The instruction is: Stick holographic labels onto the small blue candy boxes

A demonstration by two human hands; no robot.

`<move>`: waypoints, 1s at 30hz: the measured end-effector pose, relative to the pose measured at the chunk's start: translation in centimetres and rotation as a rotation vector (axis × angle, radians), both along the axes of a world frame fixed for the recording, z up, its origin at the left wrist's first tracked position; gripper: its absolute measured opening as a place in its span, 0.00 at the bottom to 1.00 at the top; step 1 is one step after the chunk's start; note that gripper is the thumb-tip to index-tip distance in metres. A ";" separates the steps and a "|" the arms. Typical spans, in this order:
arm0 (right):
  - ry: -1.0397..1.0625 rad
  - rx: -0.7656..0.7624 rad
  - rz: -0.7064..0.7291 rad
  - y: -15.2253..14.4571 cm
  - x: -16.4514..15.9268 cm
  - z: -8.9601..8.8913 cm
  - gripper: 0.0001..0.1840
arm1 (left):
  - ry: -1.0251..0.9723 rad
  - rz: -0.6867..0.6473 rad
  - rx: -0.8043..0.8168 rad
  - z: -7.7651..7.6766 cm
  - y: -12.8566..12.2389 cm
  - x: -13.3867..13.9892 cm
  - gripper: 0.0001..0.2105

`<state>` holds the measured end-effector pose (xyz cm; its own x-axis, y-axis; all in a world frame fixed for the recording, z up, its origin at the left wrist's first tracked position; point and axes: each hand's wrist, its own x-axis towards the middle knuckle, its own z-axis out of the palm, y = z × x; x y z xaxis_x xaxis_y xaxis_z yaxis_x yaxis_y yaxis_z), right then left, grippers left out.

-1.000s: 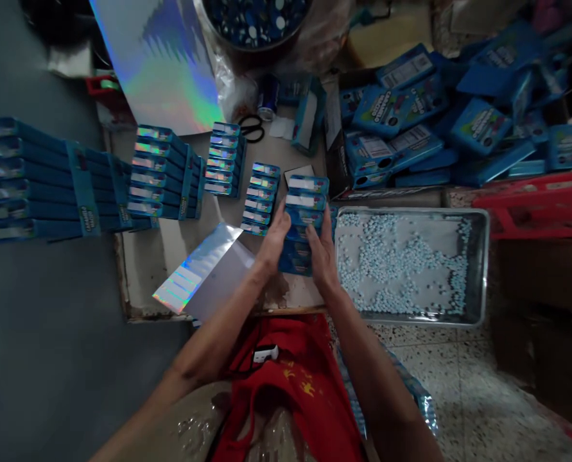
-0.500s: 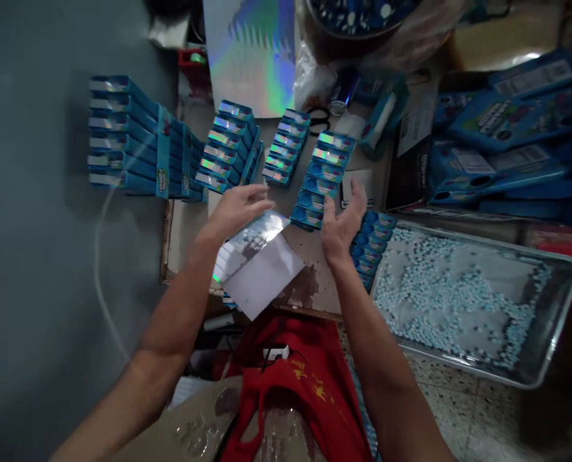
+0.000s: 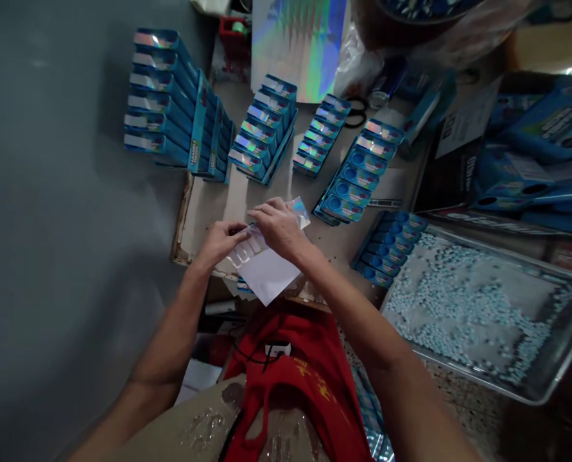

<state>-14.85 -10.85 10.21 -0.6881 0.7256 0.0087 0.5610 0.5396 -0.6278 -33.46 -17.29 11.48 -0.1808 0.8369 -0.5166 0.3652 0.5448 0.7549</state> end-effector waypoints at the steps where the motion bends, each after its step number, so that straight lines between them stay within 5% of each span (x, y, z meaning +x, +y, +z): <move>1: -0.036 0.022 0.018 -0.4 -0.6 -0.2 0.16 | -0.010 -0.008 -0.006 0.0 0.0 -0.3 0.09; 8: -0.108 0.187 0.011 -5.3 -1.4 -2.5 0.24 | -0.253 0.043 -0.027 -0.9 -0.9 -1.8 0.17; 12: -0.068 0.175 -0.015 -8.0 0.3 -2.4 0.24 | -0.281 0.068 -0.066 -1.5 -1.4 -2.1 0.20; 18: 0.006 0.121 -0.223 -8.9 4.0 1.7 0.10 | 0.129 -0.041 -0.041 -1.7 -1.2 -2.0 0.10; 22: 0.122 -0.022 -0.388 -6.6 8.0 5.6 0.06 | 0.522 -0.086 0.056 -0.5 -1.3 -0.8 0.13; 24: 0.206 -0.162 -0.485 -4.4 10.1 7.4 0.06 | 0.557 -0.027 0.204 0.4 -1.0 0.9 0.16; 26: 0.295 -0.285 -0.581 -1.7 12.0 8.7 0.09 | 0.376 0.059 0.325 1.2 0.1 3.5 0.18; 30: 0.443 -0.408 -0.702 3.8 14.0 9.4 0.12 | -0.419 0.195 0.316 1.9 5.2 9.6 0.33</move>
<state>-0.90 -7.04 19.63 -0.0847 0.9797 -0.1818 0.3384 -0.1433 -0.9300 -23.89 -12.11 13.43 -0.1810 0.9343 -0.3072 -0.0861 0.2961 0.9513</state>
